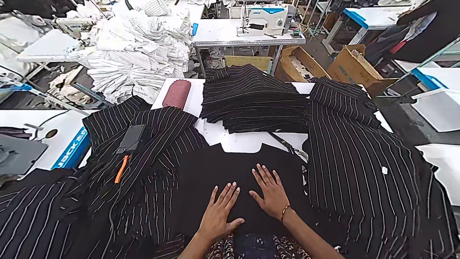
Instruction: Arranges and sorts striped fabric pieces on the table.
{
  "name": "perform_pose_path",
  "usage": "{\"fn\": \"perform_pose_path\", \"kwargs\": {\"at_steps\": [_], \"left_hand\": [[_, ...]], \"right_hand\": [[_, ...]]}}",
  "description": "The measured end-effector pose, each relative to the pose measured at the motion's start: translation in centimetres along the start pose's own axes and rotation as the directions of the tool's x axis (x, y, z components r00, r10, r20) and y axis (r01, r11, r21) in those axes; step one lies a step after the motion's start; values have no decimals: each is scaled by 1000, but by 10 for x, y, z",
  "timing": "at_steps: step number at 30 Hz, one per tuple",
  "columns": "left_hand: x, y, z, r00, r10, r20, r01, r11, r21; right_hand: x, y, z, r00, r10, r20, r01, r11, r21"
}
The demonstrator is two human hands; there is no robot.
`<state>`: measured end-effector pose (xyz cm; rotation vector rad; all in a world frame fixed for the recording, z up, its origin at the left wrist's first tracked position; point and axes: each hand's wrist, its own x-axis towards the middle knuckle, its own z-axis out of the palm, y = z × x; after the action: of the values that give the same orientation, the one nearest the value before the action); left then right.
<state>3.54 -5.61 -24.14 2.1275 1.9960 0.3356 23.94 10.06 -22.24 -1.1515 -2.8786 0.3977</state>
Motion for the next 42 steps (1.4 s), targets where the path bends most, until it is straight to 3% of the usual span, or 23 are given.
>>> {"fn": "perform_pose_path", "kwargs": {"at_steps": [5,7,10,12,14,16,20,25,27,29,32,35,37,40,42], "left_hand": [[43,-5,-5,998,-47,46,49,998,-42],[46,-1,-4,999,-48,4,49,995,-89],[14,7,4,982,41,-184,-61,993,-105],[-23,10,12,981,55,-188,-60,998,-23],[-49,9,14,978,13,-210,2,997,72],[-55,11,16,969,-60,-238,96,985,146],[-56,15,18,965,-87,-249,135,974,183],[-64,18,-14,987,-149,-64,147,989,-23],[-48,23,-48,952,-264,155,287,946,-153],[-14,17,-82,864,-349,363,439,875,-205],[52,-7,-110,793,-403,457,530,826,-191],[109,-37,-109,755,-415,507,552,820,-152],[137,-61,-101,755,-388,529,545,820,-176],[157,-79,-95,754,-376,538,555,804,-215],[165,-85,-94,759,-382,528,563,792,-236]], "right_hand": [[41,8,-8,998,57,41,-58,998,15],[40,0,-11,996,81,44,-84,994,68],[0,-25,-8,993,-67,-95,85,976,202],[-42,-38,-4,987,-156,-48,163,955,249],[-74,-39,5,984,-176,19,171,973,156],[-87,-31,13,988,-148,-37,150,988,38],[-93,-25,6,995,-102,-16,103,989,103],[-111,-15,-3,991,-52,-125,86,955,284],[-102,-8,-20,1000,25,-12,-17,895,446],[-77,7,-45,981,85,175,-173,799,576],[-23,33,-78,960,122,250,-260,715,649],[24,51,-97,887,146,438,-380,770,512],[39,48,-97,866,165,473,-367,852,374],[45,34,-79,882,217,419,-307,938,160],[50,33,-59,925,261,277,-301,947,114]]}}
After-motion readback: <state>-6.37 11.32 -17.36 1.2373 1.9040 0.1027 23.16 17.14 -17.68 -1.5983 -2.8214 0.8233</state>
